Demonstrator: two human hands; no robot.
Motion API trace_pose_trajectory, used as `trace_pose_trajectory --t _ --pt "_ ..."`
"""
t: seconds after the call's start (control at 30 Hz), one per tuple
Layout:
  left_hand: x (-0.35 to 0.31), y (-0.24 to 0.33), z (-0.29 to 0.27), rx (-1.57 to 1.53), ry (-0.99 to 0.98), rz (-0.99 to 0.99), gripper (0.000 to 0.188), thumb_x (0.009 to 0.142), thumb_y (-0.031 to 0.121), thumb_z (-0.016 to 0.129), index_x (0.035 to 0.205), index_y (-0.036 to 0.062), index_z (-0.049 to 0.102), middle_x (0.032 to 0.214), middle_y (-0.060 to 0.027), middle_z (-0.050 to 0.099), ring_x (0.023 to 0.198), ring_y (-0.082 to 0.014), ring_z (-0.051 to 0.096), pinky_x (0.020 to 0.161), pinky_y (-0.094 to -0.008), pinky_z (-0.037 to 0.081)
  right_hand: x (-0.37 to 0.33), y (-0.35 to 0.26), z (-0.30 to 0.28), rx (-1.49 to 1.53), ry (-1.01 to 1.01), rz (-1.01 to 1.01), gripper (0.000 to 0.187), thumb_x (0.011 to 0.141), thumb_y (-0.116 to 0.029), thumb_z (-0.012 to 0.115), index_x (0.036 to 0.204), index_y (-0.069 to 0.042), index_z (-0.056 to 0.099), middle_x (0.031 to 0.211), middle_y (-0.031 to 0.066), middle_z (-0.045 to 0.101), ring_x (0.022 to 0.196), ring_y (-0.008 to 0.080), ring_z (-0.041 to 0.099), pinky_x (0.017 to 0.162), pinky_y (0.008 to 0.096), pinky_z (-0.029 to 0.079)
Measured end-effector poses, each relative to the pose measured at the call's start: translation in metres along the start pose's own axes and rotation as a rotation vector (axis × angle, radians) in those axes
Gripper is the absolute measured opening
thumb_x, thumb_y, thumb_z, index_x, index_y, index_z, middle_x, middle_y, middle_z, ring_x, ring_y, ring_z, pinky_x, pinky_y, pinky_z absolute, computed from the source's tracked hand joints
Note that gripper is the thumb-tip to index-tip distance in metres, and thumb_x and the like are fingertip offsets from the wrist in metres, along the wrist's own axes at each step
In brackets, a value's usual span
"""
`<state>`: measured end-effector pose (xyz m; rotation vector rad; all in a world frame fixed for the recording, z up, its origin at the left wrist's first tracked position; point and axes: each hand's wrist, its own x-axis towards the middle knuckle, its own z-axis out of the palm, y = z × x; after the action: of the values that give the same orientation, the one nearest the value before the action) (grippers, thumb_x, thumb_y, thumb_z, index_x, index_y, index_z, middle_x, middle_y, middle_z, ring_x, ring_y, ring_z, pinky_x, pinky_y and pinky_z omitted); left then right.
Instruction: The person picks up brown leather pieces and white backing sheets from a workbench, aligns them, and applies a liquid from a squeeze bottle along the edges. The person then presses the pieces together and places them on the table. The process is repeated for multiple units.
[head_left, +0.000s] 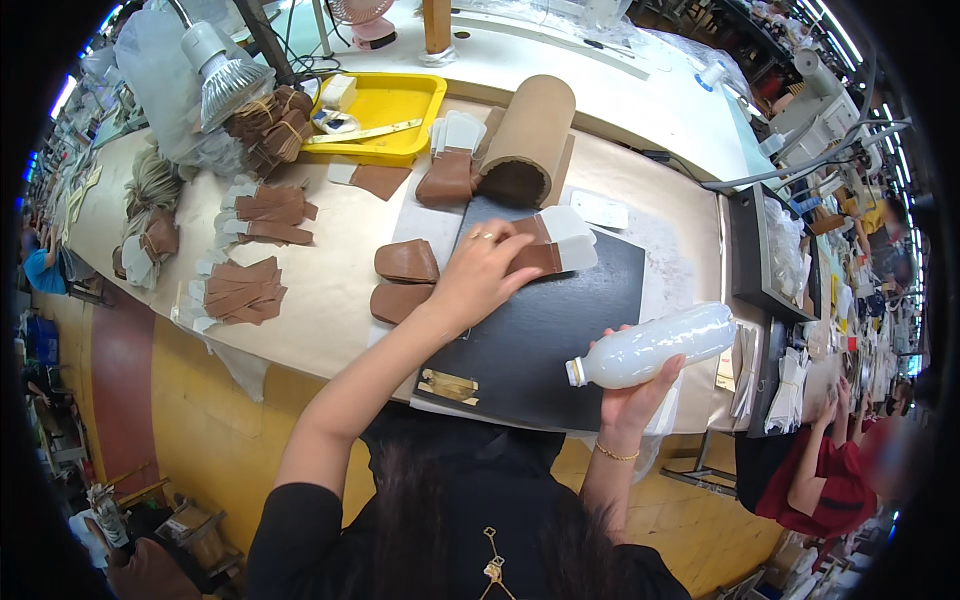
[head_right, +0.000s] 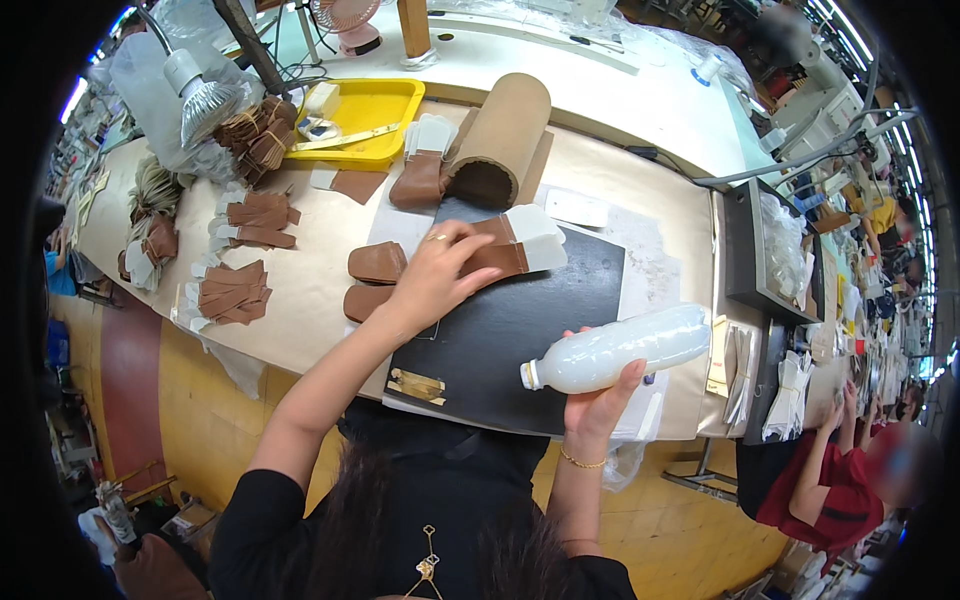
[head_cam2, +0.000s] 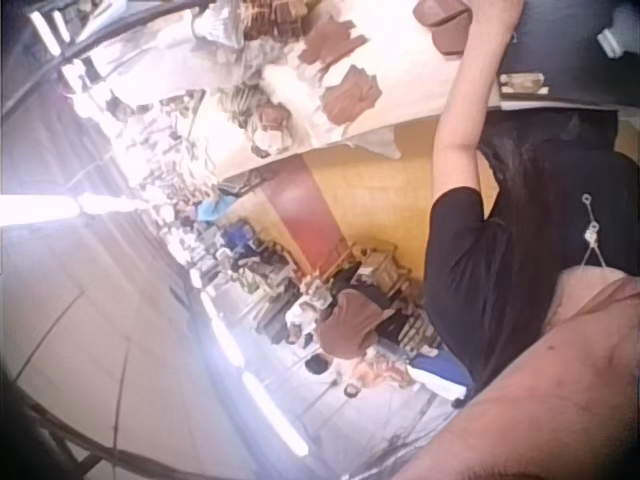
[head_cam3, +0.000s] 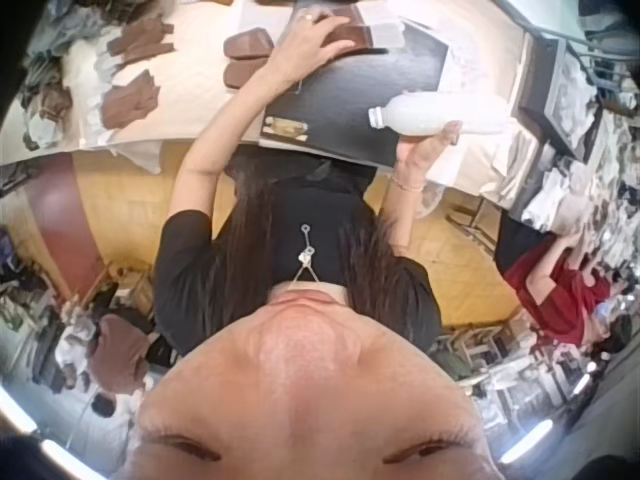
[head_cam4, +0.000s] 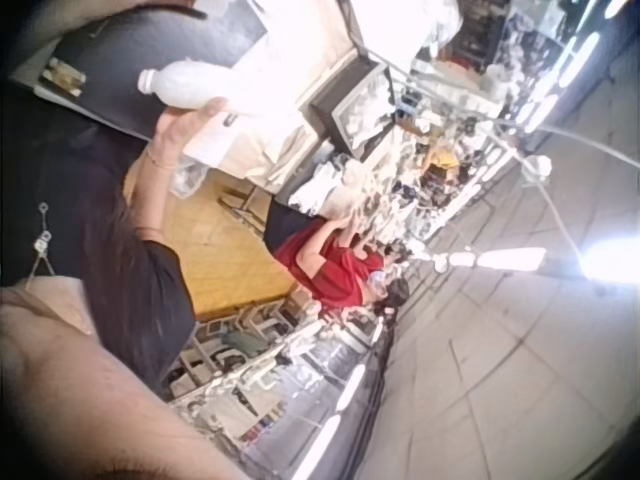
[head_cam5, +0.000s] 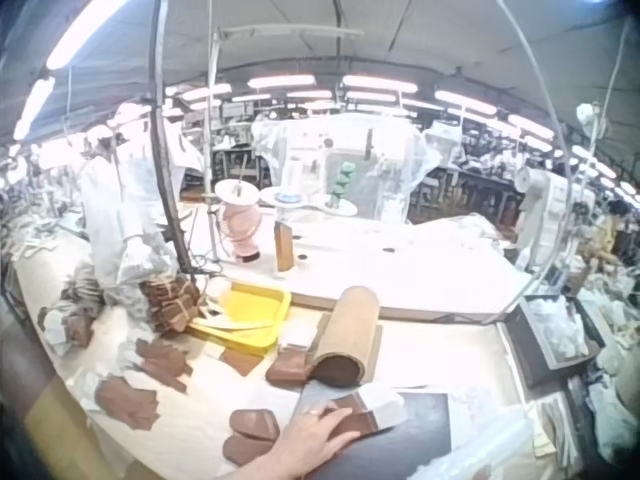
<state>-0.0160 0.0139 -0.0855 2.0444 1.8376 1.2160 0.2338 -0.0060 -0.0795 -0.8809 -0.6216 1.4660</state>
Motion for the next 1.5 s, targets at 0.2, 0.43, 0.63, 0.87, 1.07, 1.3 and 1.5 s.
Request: trace_pose_trajectory --t 0.2,0.43,0.63,0.87,1.07,1.3,1.5 --pt "0.029 0.01 0.027 0.055 -0.138 -0.092 0.028 0.077 0.025 0.074 0.085 0.0028 0.059 0.089 -0.0099 0.059 0.085 -0.0289 0.057 0.075 -0.04 0.045 -0.006 -0.019 -0.019 -0.08 0.041 -0.095 0.079 0.079 -0.067 0.059 0.129 -0.01 0.04 0.108 0.0162 0.056 0.098 0.0359 0.059 0.079 0.055 0.053" --pt "-0.033 0.031 0.0 -0.614 -0.588 -0.542 0.03 0.078 0.011 0.074 0.102 0.0004 0.06 0.075 -0.0051 0.068 0.068 -0.0061 0.059 0.066 -0.0238 0.046 0.0 -0.014 -0.031 -0.16 0.029 -0.301 0.088 0.072 -0.065 0.069 0.128 -0.004 0.04 0.117 0.0178 0.054 0.108 0.0378 0.057 0.091 0.0528 0.049" --pt "-0.071 0.023 0.004 -0.425 -0.596 -0.644 0.036 0.074 0.015 0.078 0.099 0.0018 0.055 0.064 -0.007 0.062 0.058 -0.0118 0.058 0.055 -0.0284 0.044 -0.003 0.018 -0.008 -0.471 -0.323 -0.38 0.077 0.07 -0.038 0.084 0.125 -0.001 0.045 0.116 0.0159 0.058 0.109 0.0303 0.058 0.093 0.0423 0.048" --pt "-0.071 0.022 0.002 -0.477 -0.597 -0.687 0.038 0.072 0.018 0.079 0.095 0.0015 0.054 0.068 -0.0125 0.061 0.067 -0.0271 0.063 0.061 -0.0364 0.047 -0.02 0.056 -0.008 -0.97 -0.658 -0.424 0.076 0.069 -0.042 0.083 0.13 -0.012 0.048 0.123 0.0056 0.057 0.111 0.0267 0.056 0.098 0.0398 0.043" --pt "-0.078 0.017 0.008 -0.502 -0.538 -0.596 0.041 0.074 0.015 0.079 0.097 0.0025 0.047 0.06 -0.0078 0.057 0.055 -0.0166 0.054 0.054 -0.0304 0.042 0.006 0.033 -0.01 -1.196 -0.59 -0.675 0.062 0.068 -0.036 0.085 0.117 -0.009 0.06 0.12 0.0084 0.061 0.105 0.0206 0.06 0.092 0.0368 0.046" --pt "-0.079 0.015 0.009 -0.493 -0.531 -0.588 0.043 0.073 0.017 0.081 0.095 0.0031 0.046 0.062 -0.0086 0.057 0.058 -0.0182 0.056 0.055 -0.0322 0.042 -0.013 0.043 0.011 -0.914 -0.524 -0.524 0.056 0.064 -0.029 0.089 0.108 -0.005 0.064 0.105 0.007 0.067 0.097 0.0222 0.063 0.085 0.0348 0.05" --pt "-0.08 0.016 0.008 -0.478 -0.517 -0.583 0.043 0.072 0.017 0.08 0.092 0.0032 0.045 0.064 -0.0096 0.057 0.061 -0.0208 0.058 0.057 -0.0333 0.045 0.0 0.035 0.011 -0.946 -0.242 -0.445 0.046 0.067 -0.03 0.087 0.099 -0.005 0.067 0.091 0.0069 0.069 0.078 0.0209 0.067 0.072 0.0346 0.054"
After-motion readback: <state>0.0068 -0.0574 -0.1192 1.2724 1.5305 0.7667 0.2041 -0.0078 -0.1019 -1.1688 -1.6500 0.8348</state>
